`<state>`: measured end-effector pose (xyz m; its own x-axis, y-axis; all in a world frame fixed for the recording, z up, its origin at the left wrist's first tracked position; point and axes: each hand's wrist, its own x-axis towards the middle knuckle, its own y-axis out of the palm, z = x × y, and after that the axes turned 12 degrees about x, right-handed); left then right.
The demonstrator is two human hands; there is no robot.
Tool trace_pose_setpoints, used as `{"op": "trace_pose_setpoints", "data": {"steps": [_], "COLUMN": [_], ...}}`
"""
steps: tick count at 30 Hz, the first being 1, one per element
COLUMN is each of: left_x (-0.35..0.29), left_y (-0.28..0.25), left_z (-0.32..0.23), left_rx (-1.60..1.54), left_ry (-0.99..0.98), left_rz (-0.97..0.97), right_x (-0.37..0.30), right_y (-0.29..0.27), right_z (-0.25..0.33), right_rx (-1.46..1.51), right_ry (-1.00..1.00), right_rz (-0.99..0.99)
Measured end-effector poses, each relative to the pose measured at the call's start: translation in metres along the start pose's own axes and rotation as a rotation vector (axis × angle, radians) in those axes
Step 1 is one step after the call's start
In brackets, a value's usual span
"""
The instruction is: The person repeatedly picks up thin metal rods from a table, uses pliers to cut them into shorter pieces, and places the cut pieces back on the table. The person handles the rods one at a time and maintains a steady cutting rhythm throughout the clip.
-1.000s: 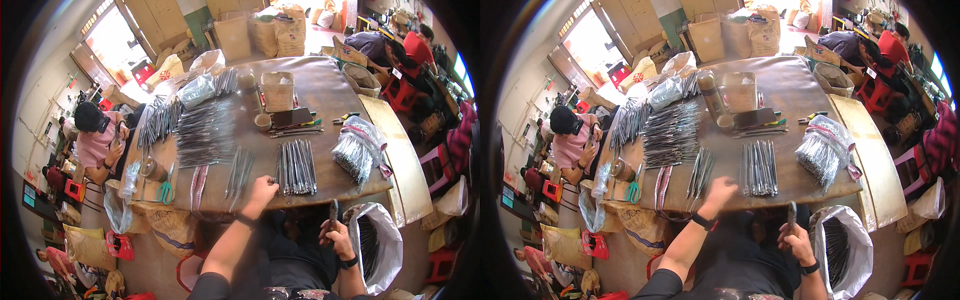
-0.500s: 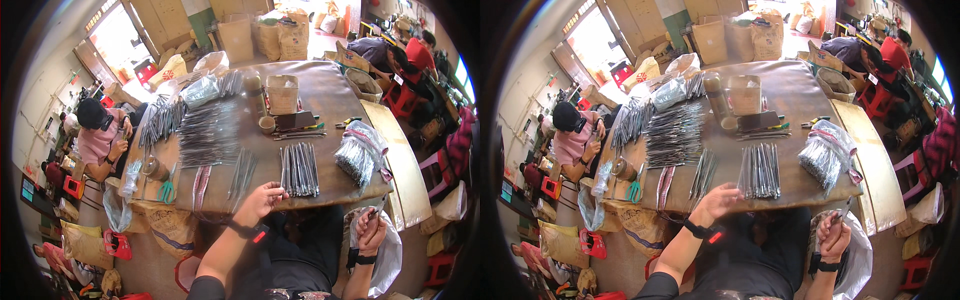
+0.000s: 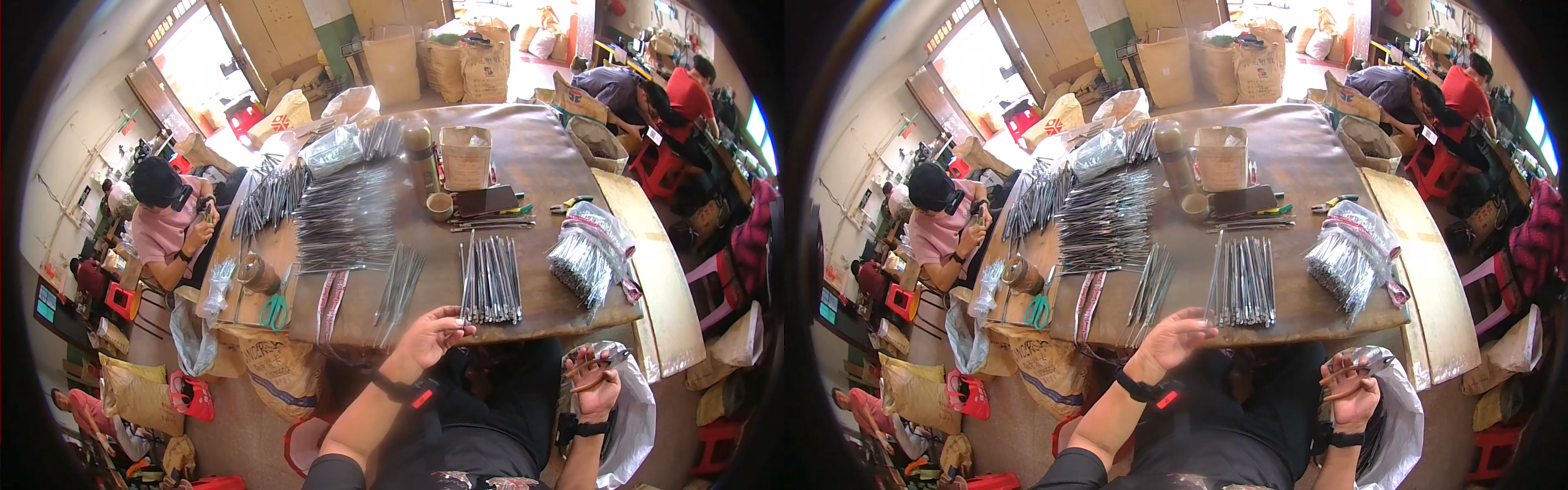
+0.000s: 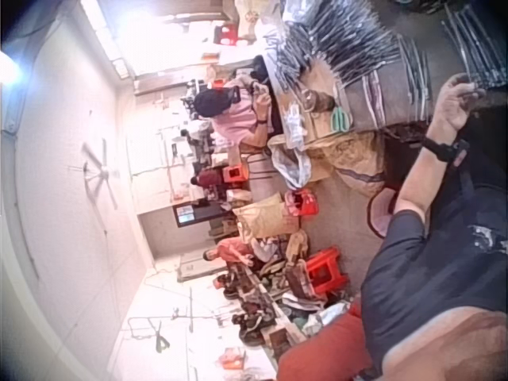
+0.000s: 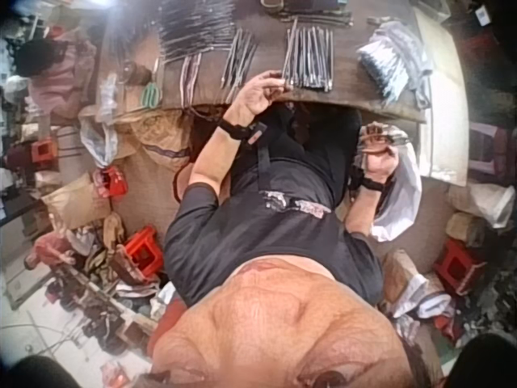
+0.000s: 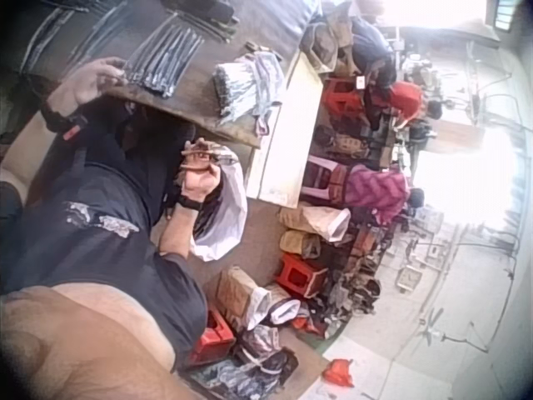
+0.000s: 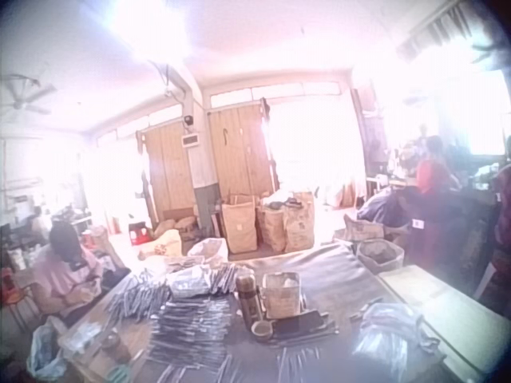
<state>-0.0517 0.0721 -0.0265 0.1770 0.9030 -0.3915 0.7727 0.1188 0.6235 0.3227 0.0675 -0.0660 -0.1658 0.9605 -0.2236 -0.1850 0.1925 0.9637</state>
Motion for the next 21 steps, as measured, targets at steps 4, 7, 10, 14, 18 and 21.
{"op": "trace_pose_setpoints", "data": {"steps": [4,7,10,14,18,21], "left_x": [0.0,-0.001,-0.003,-0.004,-0.007,-0.009], "left_y": [0.005,0.007,0.006,0.005,0.008,0.01], "left_z": [0.003,0.004,0.004,0.008,0.009,0.007], "left_rx": [0.008,0.013,0.008,-0.013,-0.023,-0.012], "left_ry": [0.007,0.015,0.023,0.028,0.036,0.068], "left_rz": [-0.041,-0.044,-0.048,-0.047,-0.043,-0.081], "right_x": [0.005,0.005,0.005,0.008,0.011,0.014], "right_y": [-0.005,-0.011,-0.014,-0.014,-0.014,-0.012], "right_z": [0.007,0.011,0.015,0.017,0.015,0.016], "right_rx": [-0.062,-0.21,-0.314,-0.379,-0.472,-0.535], "right_ry": [0.018,-0.046,-0.061,-0.058,-0.118,-0.176], "right_rz": [0.039,-0.164,-0.187,-0.222,-0.253,-0.266]}}
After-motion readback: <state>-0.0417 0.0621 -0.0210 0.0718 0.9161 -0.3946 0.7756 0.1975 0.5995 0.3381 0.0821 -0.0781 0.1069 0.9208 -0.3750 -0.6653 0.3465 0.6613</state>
